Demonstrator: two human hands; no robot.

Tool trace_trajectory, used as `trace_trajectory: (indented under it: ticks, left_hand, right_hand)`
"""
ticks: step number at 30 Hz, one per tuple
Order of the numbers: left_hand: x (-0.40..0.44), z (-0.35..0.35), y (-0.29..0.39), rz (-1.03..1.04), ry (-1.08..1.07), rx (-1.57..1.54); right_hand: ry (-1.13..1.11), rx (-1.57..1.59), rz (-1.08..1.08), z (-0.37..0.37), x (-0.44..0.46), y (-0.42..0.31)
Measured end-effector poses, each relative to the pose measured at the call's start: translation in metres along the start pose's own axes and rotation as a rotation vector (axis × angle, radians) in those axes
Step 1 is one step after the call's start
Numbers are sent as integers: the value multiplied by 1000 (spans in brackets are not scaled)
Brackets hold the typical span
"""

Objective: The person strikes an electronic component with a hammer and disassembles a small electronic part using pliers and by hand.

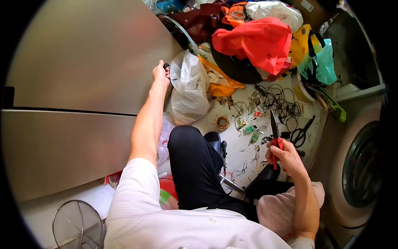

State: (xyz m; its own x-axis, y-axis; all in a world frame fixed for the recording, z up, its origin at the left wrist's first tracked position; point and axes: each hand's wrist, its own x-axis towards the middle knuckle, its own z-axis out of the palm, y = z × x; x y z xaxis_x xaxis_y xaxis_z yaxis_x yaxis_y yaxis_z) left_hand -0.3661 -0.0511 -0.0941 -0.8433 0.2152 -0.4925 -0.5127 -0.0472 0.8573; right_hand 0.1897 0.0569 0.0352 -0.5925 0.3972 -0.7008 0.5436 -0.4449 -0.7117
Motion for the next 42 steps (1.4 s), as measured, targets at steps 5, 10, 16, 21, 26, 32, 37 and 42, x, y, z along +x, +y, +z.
trace_trajectory:
  ticks: [5, 10, 16, 21, 26, 32, 37, 42]
  left_hand:
    - [107, -16, -56, 16, -10, 85]
    - [106, 0, -98, -134, -92, 154]
    - [56, 15, -81, -139, -141, 244]
    - [30, 37, -48, 242, -163, 1019]
    - [-36, 91, -12, 767, -246, 1352]
    - [-116, 159, -67, 506, -843, 1301]
    - [-215, 175, -195, 495, -1194, 1603]
    - [-262, 101, -362, 695, -1329, 1756]
  right_hand:
    - [-43, -88, -32, -3, -4, -3]
    - [79, 8, -49, -16, -7, -3]
    - [189, 236, -147, -40, -19, -14]
    - [310, 283, -271, -57, -34, -22]
    - [364, 325, -436, -84, -47, -20]
    - [548, 446, -566, -120, -71, -14]
    - [564, 514, -625, -140, -80, 3]
    - [578, 521, -593, -148, -95, 7]
